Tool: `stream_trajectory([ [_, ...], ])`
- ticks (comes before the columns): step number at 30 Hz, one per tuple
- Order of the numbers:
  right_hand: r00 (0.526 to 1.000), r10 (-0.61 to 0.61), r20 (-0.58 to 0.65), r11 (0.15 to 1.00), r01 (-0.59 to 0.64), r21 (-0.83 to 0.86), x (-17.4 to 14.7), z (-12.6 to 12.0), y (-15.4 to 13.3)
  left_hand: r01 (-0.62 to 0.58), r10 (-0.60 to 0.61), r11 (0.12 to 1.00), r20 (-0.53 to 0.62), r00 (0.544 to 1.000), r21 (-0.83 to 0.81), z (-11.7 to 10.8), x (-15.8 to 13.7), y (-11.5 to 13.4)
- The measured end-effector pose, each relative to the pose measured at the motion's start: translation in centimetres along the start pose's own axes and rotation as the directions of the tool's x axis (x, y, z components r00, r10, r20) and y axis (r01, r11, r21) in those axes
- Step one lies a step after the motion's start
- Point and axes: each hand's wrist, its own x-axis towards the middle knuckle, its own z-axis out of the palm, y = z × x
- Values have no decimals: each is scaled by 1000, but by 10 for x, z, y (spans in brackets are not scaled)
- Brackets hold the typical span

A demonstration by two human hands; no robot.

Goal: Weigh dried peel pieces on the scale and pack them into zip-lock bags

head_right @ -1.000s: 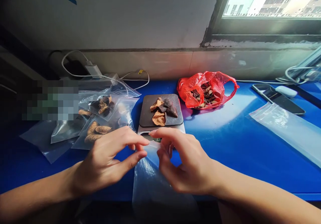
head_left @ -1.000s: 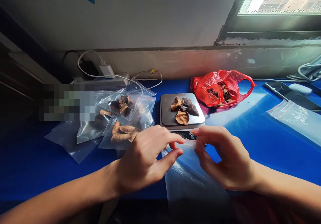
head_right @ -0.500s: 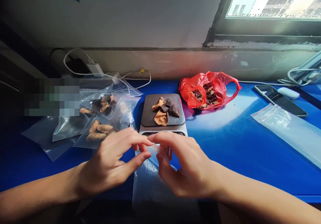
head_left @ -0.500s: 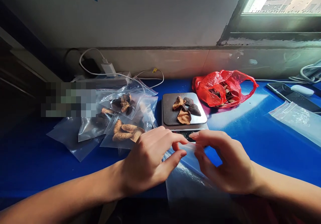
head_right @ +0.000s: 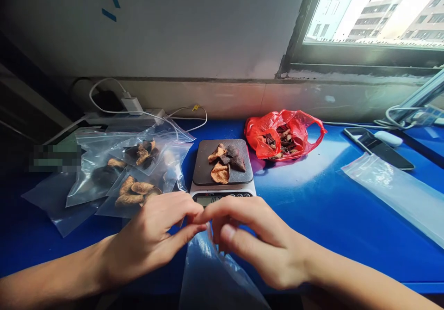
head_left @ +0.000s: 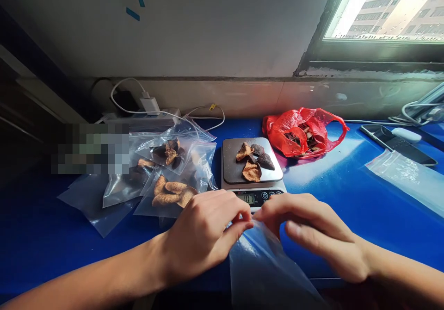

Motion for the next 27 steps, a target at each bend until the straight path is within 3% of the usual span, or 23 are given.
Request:
stream_trajectory([
  [2,998,-5,64,1000,4,10,2,-2,2,-41,40,999,-18,999,-22,0,-1,0],
  [5,987,-118,105,990,125,-66,1,4,9,-68,66,996,-39,997,-56,-1,-1,1],
  [12,967,-247,68,908,256,-331,-3,10,12,-98,99,991,6,995,-88,-6,1,2],
  [17,946,-234,225,835,314,-451,0,-4,2,-150,159,982,74,985,-110,-11,3,-1],
  [22,944,-183,274,812,302,-499,2,-10,11,-95,111,984,105,988,-151,-14,6,-4],
  [25,942,-176,285,847,292,-443,1,-11,17,-87,107,982,112,988,-170,-15,6,-4],
  [27,952,-122,282,925,212,-317,2,-13,14,-97,129,969,131,983,-228,-15,5,-4],
])
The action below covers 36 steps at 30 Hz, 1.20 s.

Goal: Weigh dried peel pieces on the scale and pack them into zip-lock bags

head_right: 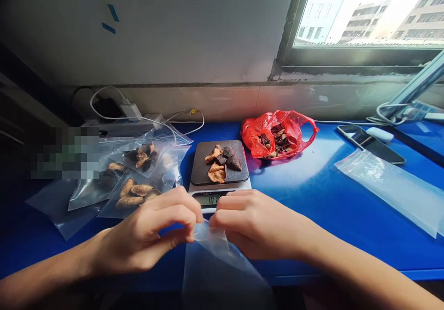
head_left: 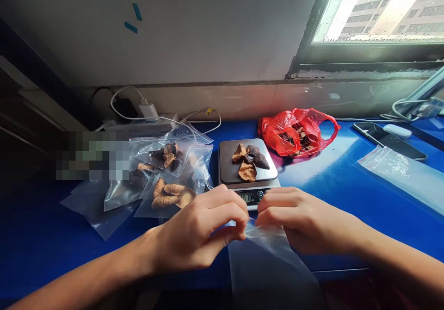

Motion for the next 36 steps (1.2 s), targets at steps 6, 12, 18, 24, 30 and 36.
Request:
stream_trajectory([
  [6,988,89,127,834,-144,532,6,-18,-15,-25,22,999,83,996,34,3,-4,2],
  [12,970,230,76,872,-240,426,4,-4,-8,-43,41,999,67,997,32,3,-2,4],
  [18,982,180,65,905,-191,381,2,-3,-11,85,-88,996,181,979,24,2,-6,5],
  [24,973,199,-117,928,-148,343,-2,-20,-7,119,-156,986,369,916,119,-13,0,4],
  [30,866,187,-464,982,-155,108,-3,-14,19,47,-58,998,242,969,51,-36,0,11],
  [36,961,49,-273,808,-199,-554,2,18,24,-3,14,999,259,966,-43,-36,-2,9],
])
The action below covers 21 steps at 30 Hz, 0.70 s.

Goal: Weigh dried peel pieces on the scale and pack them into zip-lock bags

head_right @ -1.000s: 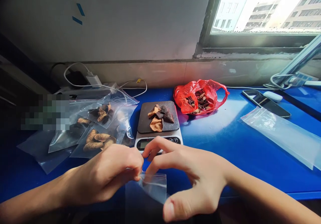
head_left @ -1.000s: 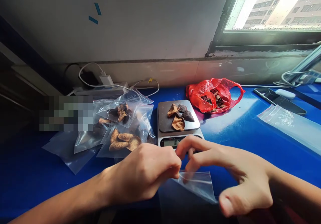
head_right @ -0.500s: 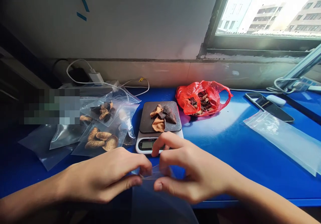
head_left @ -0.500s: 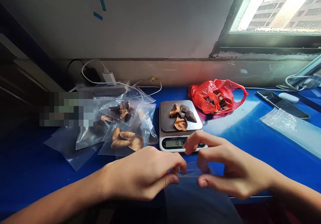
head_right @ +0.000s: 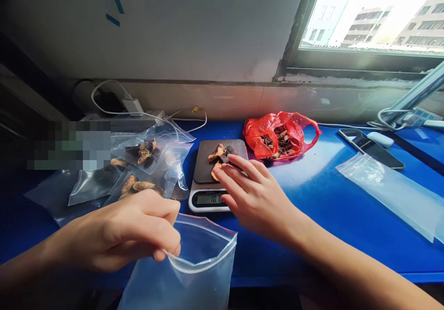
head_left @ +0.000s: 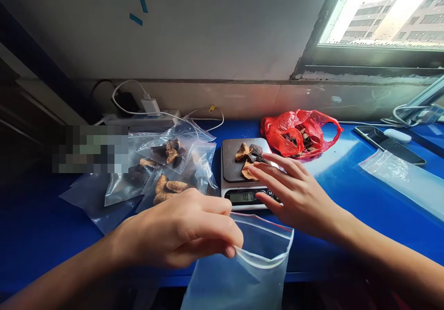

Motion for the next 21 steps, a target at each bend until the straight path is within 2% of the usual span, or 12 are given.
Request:
stream_trajectory([
  [2,998,-45,40,998,46,-32,-1,4,-1,12,-12,1000,2,1000,-10,4,0,-1],
  [5,991,-130,31,991,131,-22,-2,6,6,10,-10,1000,-9,1000,-10,7,0,-3],
  [10,966,-255,-43,965,257,57,-1,8,17,-10,10,999,-2,1000,39,7,1,-6],
  [13,945,-285,-163,945,305,117,1,10,18,-17,19,996,-23,1000,82,7,1,-7],
  [15,937,-203,-283,947,261,186,5,11,17,-12,16,996,-39,999,92,7,1,-7],
  [17,929,27,-368,940,101,325,9,8,14,-4,8,996,-43,999,94,8,2,-7],
  [19,883,309,-354,853,-93,514,12,2,9,1,5,995,-52,999,99,8,3,-8],
  [21,832,469,-297,749,-196,633,12,-7,0,2,5,995,-63,998,101,9,4,-10],
])
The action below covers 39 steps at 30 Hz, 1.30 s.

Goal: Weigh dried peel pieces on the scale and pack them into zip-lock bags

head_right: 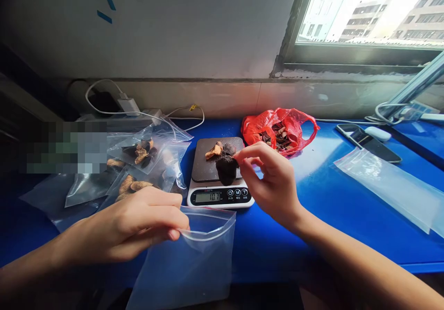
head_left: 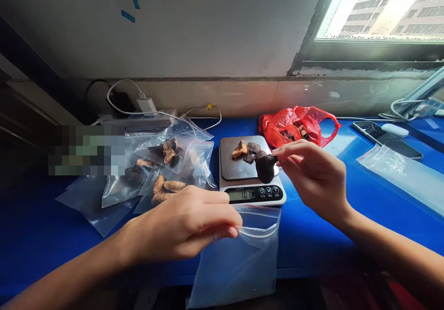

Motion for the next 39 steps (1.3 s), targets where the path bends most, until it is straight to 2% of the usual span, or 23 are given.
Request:
stream_trajectory([
  [1,1000,23,-2,999,-23,26,-1,-1,-7,-2,2,1000,-7,1000,1,1,1,-1],
  [3,999,-16,32,998,14,58,-5,-4,-19,-7,7,1000,-13,1000,-3,2,1,-3],
  [5,990,-68,125,995,58,81,-8,-5,-30,-14,14,1000,-18,1000,-5,3,2,-5],
  [8,942,-94,323,995,76,68,-10,-5,-36,-21,21,1000,-35,999,7,3,2,-6],
  [10,913,-115,392,993,117,20,-8,-6,-30,-23,24,1000,-36,999,17,2,2,-4],
  [14,930,-151,335,944,236,-230,0,-8,3,-26,27,1000,-33,999,11,2,2,-2],
  [16,937,-94,337,917,213,-338,3,-6,24,-27,27,1000,-29,999,5,3,0,-2],
  [20,945,24,327,902,120,-414,5,0,49,-24,24,1000,-6,1000,6,4,-3,-2],
  [25,968,18,250,863,111,-492,3,2,54,-26,26,1000,-7,1000,11,5,-2,-2],
  [31,954,-28,297,856,176,-485,9,3,51,-15,15,1000,3,1000,2,6,-1,-2],
  [35,956,32,292,855,125,-503,11,11,50,-19,19,1000,9,1000,-4,8,0,-5],
  [39,970,43,238,852,89,-516,12,13,51,-37,37,999,14,999,-6,8,0,-5],
])
